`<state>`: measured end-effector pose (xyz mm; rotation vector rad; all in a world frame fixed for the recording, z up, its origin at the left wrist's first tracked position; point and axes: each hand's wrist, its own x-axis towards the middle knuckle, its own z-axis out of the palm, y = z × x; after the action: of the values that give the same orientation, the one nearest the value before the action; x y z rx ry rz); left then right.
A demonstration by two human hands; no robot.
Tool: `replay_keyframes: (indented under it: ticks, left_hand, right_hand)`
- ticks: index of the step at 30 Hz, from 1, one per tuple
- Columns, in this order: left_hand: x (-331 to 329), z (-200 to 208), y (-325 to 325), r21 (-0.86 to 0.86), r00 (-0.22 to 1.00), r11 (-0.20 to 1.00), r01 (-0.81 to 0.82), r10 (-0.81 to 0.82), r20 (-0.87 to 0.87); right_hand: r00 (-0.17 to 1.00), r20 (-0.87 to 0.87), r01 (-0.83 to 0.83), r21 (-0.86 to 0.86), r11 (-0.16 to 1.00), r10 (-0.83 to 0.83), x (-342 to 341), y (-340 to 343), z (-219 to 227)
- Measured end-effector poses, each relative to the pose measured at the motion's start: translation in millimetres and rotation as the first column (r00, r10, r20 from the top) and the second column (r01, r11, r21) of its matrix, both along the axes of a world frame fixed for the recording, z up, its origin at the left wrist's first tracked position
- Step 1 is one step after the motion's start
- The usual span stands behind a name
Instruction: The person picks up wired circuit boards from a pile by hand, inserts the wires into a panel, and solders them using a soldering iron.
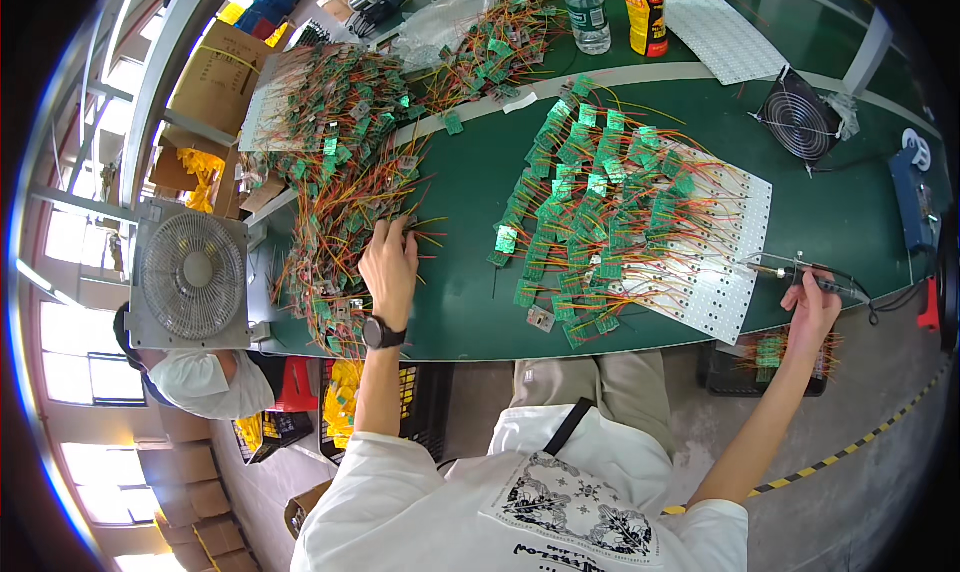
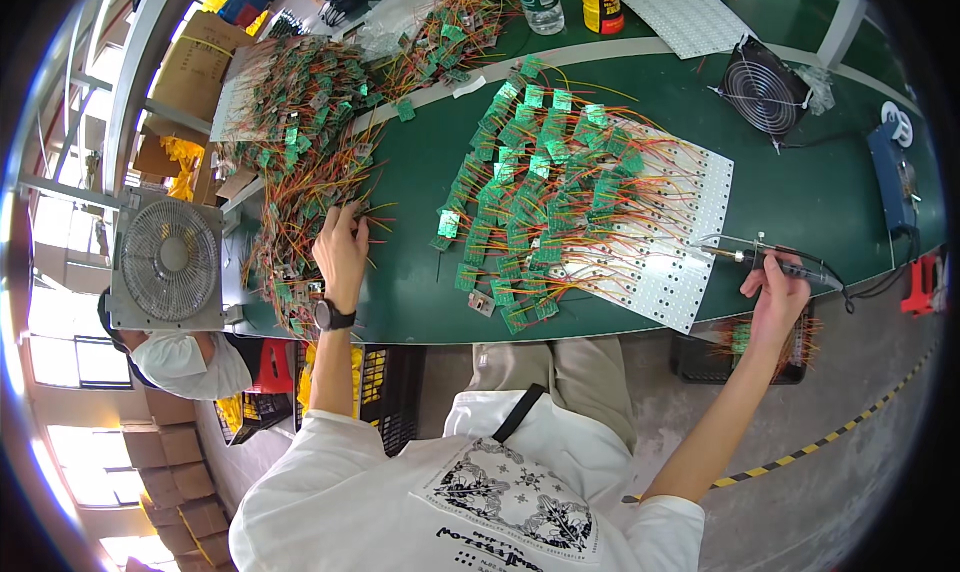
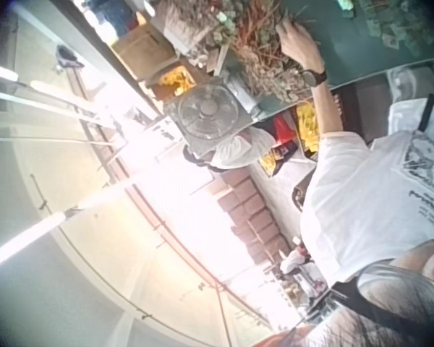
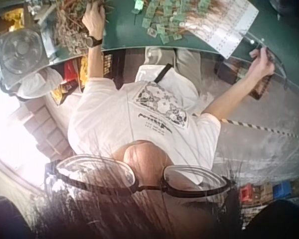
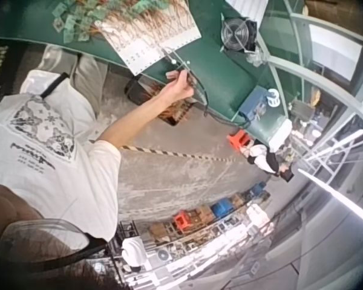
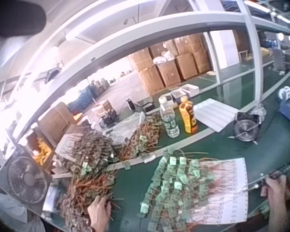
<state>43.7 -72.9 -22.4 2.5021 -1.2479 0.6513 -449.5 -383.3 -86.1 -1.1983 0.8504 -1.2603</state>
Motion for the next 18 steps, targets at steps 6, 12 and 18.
replay_keyframes:
  ticks: [6,12,18]
  left_hand:
    - [7.8,3.0,-1.8,-0.045,0.993,0.992,0.114,-0.116,-0.03]
    - [-14.9,1.8,10.8,-0.207,0.934,0.96,0.186,-0.238,-0.266]
    - [-33.8,-3.5,21.8,-0.238,0.875,0.94,0.246,-0.321,-0.362]
  right_hand:
    - [1.0,-0.01,0.002,0.027,1.0,-0.002,8.9,4.2,10.8]
    - [1.0,-0.013,0.027,0.017,1.0,-0.026,6.4,3.7,9.5]
    - [1.0,-0.013,0.019,0.007,1.0,-0.019,5.6,3.2,8.7]
